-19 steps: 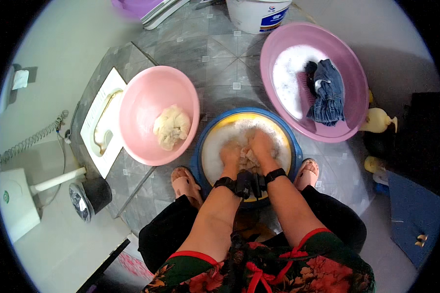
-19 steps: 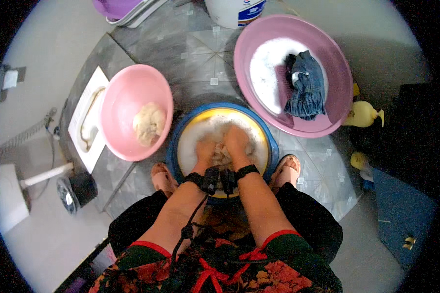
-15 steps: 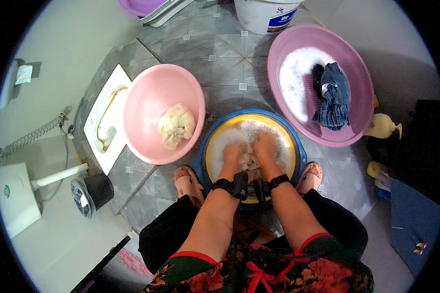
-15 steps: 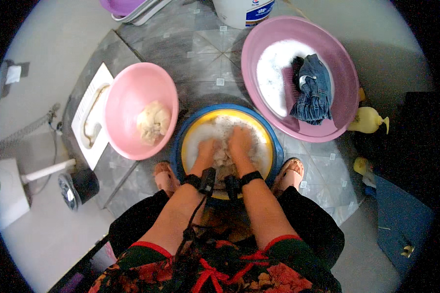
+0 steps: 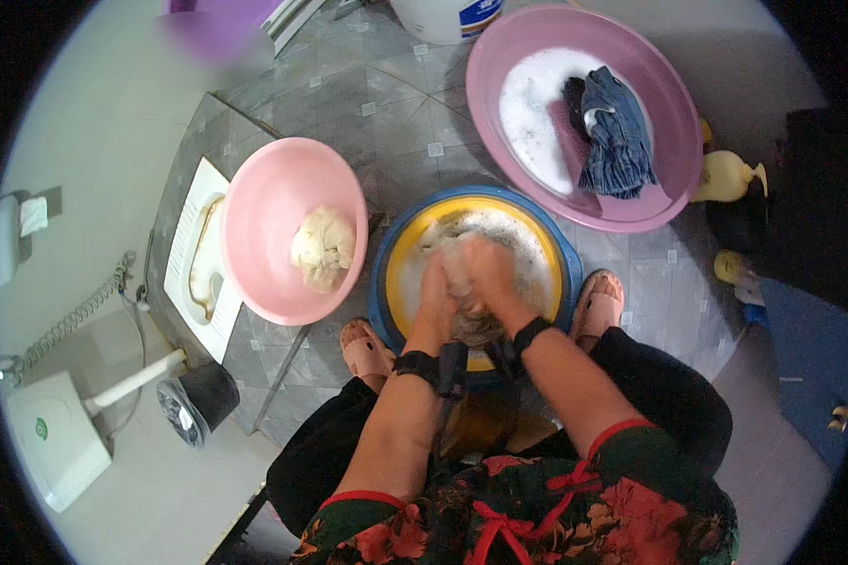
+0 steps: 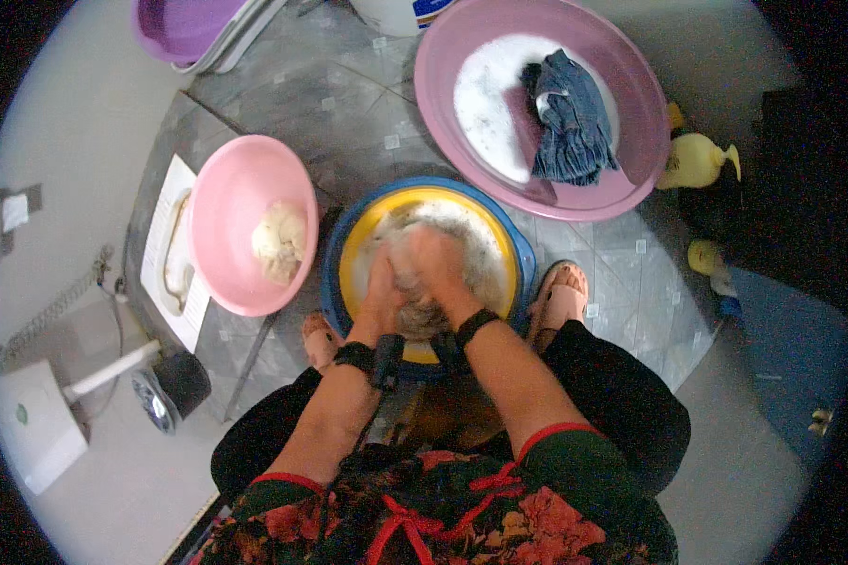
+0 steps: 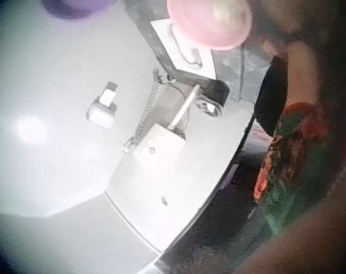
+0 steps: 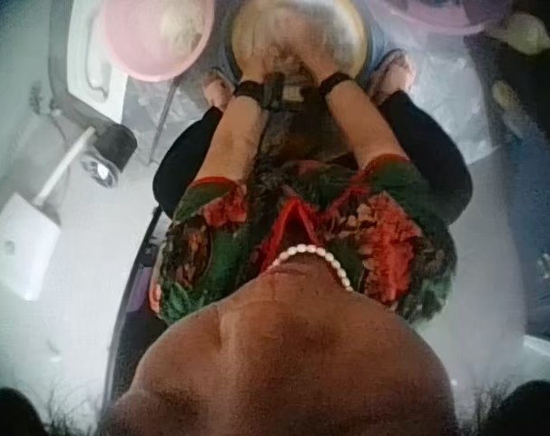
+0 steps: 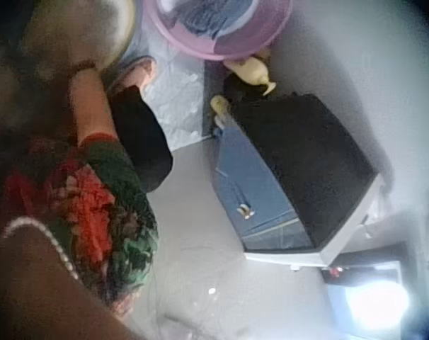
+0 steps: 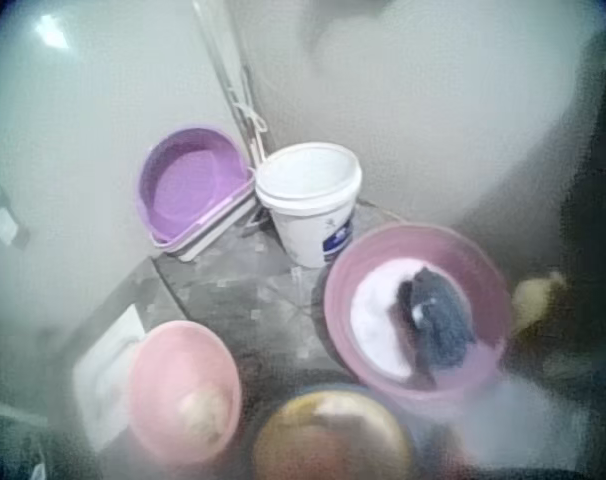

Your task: The person washes clothes by hand in a bucket of soapy water, scrubbing, wringing, and rinsing them.

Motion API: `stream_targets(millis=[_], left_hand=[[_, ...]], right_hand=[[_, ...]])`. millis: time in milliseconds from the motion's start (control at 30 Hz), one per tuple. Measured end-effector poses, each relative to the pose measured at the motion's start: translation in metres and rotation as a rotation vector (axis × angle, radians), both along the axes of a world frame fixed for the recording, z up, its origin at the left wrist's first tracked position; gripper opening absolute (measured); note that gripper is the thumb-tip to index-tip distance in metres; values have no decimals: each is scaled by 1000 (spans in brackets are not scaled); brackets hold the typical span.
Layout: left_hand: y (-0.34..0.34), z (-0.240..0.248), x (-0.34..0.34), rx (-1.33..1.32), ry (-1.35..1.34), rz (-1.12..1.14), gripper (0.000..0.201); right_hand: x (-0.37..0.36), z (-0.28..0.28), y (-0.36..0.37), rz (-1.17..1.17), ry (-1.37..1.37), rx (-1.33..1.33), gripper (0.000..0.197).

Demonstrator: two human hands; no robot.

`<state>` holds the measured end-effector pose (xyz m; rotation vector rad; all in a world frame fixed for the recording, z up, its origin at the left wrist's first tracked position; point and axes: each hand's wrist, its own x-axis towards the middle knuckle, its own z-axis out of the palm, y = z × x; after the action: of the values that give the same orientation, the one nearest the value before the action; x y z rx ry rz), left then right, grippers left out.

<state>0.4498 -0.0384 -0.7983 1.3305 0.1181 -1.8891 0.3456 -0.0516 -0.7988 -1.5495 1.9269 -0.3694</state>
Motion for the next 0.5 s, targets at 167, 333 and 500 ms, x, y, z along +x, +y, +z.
stream_targets(millis=[167,333,500], left_hand=[[9,-27,-15,-132,238,-30,32],[25,-81,58,-316,458,7,38],[-4,5,4,-123,124,-21,56]], right_hand=[[-3,-17,17,-140,-266,-171,29],[46,39,20,83,-233,-152,30],[-14,-4,-19,-61,-65,150,44]])
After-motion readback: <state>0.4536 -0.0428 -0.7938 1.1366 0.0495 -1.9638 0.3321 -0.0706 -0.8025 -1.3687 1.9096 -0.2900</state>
